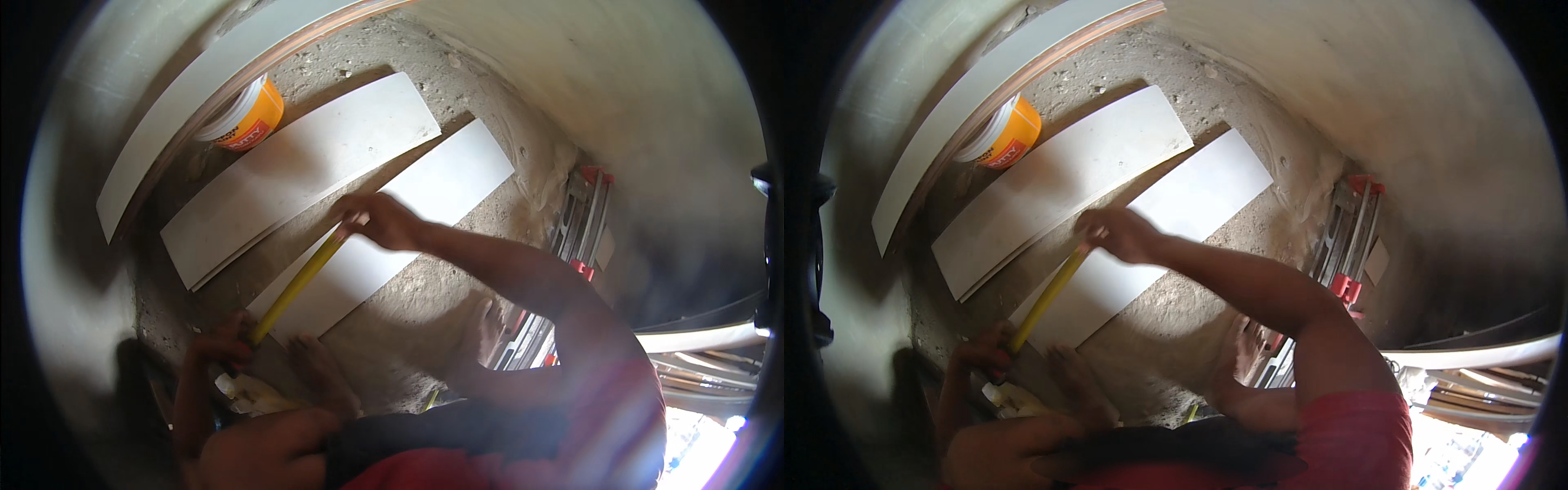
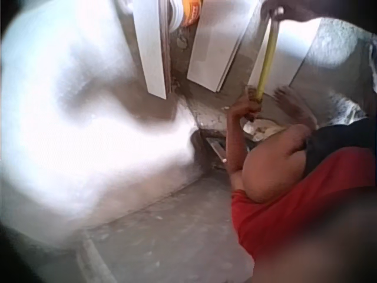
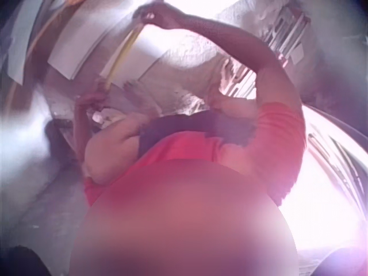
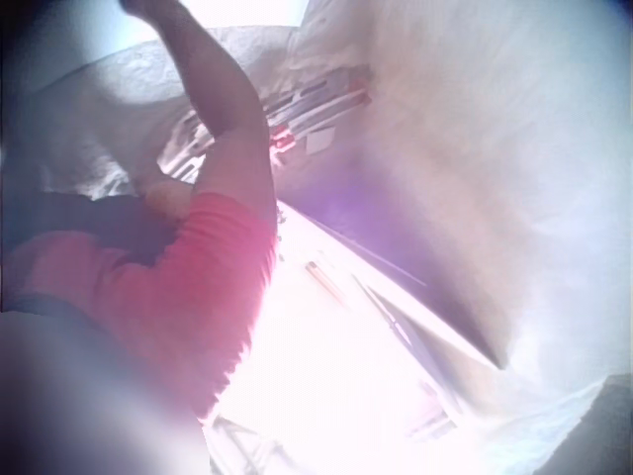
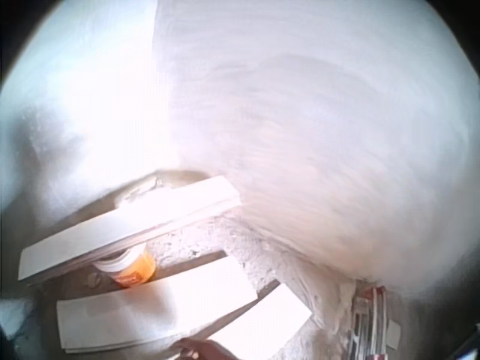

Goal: The person measures several white rectangular panels with a tape measure, then uses a manual tile cutter to score and snap one panel into two pieces. The person repeats the measuring and cutting process on another panel.

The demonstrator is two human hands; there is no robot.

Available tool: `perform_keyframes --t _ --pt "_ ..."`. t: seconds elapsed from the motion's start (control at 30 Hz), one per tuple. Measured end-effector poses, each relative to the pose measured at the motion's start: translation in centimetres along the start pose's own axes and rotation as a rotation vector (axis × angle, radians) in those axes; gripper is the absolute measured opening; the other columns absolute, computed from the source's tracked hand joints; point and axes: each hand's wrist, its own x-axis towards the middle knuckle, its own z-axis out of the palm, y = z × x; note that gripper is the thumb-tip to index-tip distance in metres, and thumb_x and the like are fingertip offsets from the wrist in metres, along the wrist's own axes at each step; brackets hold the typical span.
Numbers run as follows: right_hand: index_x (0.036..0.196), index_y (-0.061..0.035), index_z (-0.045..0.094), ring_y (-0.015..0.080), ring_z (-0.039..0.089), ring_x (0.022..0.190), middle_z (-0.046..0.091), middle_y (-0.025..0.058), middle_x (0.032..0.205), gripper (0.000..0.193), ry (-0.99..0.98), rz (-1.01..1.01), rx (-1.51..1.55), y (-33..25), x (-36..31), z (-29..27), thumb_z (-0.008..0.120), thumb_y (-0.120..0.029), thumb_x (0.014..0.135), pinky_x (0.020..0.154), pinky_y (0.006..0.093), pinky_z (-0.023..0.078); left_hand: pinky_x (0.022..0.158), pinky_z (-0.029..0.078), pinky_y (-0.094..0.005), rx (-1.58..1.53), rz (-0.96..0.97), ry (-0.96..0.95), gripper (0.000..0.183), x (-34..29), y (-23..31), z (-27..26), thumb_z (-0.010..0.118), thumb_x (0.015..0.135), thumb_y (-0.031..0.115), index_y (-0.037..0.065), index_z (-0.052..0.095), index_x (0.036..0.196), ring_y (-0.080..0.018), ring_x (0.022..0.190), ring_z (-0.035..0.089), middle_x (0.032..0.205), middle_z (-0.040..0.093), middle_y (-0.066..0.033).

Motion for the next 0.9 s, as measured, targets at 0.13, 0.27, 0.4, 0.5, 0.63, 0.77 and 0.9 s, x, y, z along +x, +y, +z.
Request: perform_keyframes --t 0.13,0.27,0.4,0.5,0.63,0.77,0.9 --pt "0.11 -0.014 0.062 0.0278 0.063 0.1 0.067 0.0081 0.104 0.041 -0.118 -0.062 -0.093 0.1 -0.6 -1.0 0.07 -0.042 0.081 0.086 0.0381 0.048 0.087 0.049 -0.0349 0.049 -0.071 0.139 0.079 -1.0 1.7 0.8 0.078 0.066 0.009 0.006 0.034 0.132 -0.0211 0.107 0.055 0.117 0.054 -0.0124" --pt "0.11 -0.0139 0.063 0.0284 0.055 0.114 0.06 0.0101 0.119 0.041 0.269 0.383 -0.556 7.0 -2.1 -12.1 0.068 -0.044 0.082 0.095 0.0407 0.045 0.088 0.047 -0.0352 -0.026 -0.31 0.27 0.07 -3.4 0.6 2.0 0.077 0.07 0.016 0.003 0.04 0.127 -0.0215 0.104 0.057 0.109 0.057 -0.0123" --pt "0.129 0.001 0.049 0.0356 0.041 0.129 0.04 0.0281 0.138 0.081 0.405 0.799 -0.831 12.0 -7.2 -19.7 0.062 -0.062 0.079 0.103 0.0481 0.037 0.086 0.048 -0.0354 -0.07 -0.211 0.35 0.065 -5.2 -1.4 4.3 0.077 0.071 0.022 0.002 0.044 0.124 -0.0221 0.101 0.058 0.105 0.058 -0.0127" --pt "0.127 0.0005 0.051 0.0332 0.044 0.126 0.045 0.0207 0.134 0.076 0.368 0.851 -0.801 13.0 -8.7 -18.9 0.067 -0.055 0.078 0.102 0.0468 0.039 0.085 0.048 -0.0356 -0.078 -0.155 0.498 0.062 -4.7 -1.9 6.2 0.077 0.072 0.025 0.002 0.046 0.121 -0.0225 0.099 0.059 0.103 0.059 -0.013" --pt "0.126 0.0004 0.053 0.0314 0.046 0.123 0.048 0.0185 0.13 0.073 0.499 0.786 -0.834 12.6 -8.5 -16.8 0.069 -0.052 0.078 0.1 0.0456 0.041 0.083 0.048 -0.0358 -0.087 -0.111 0.758 0.059 -0.8 -1.1 8.4 0.076 0.073 0.031 0.001 0.05 0.118 -0.023 0.096 0.06 0.099 0.06 -0.0133" --pt "0.121 0.0017 0.056 0.0328 0.052 0.116 0.052 0.0205 0.126 0.074 0.526 0.791 -0.788 13.3 -7.7 -17.4 0.071 -0.055 0.075 0.098 0.0443 0.042 0.081 0.049 -0.0361 -0.187 -0.146 0.984 0.058 3.4 0.4 10.1 0.076 0.075 0.036 0.0 0.053 0.114 -0.0235 0.093 0.061 0.096 0.061 -0.0137" --pt "0.118 0.0043 0.058 0.0343 0.055 0.111 0.054 0.0241 0.122 0.078 0.451 0.849 -0.593 15.6 -7.5 -19.8 0.071 -0.058 0.073 0.096 0.042 0.043 0.077 0.048 -0.034 -0.395 -0.118 1.117 0.062 5.0 2.0 10.9 0.074 0.073 0.047 -0.003 0.057 0.104 -0.0211 0.085 0.062 0.088 0.063 -0.0122"
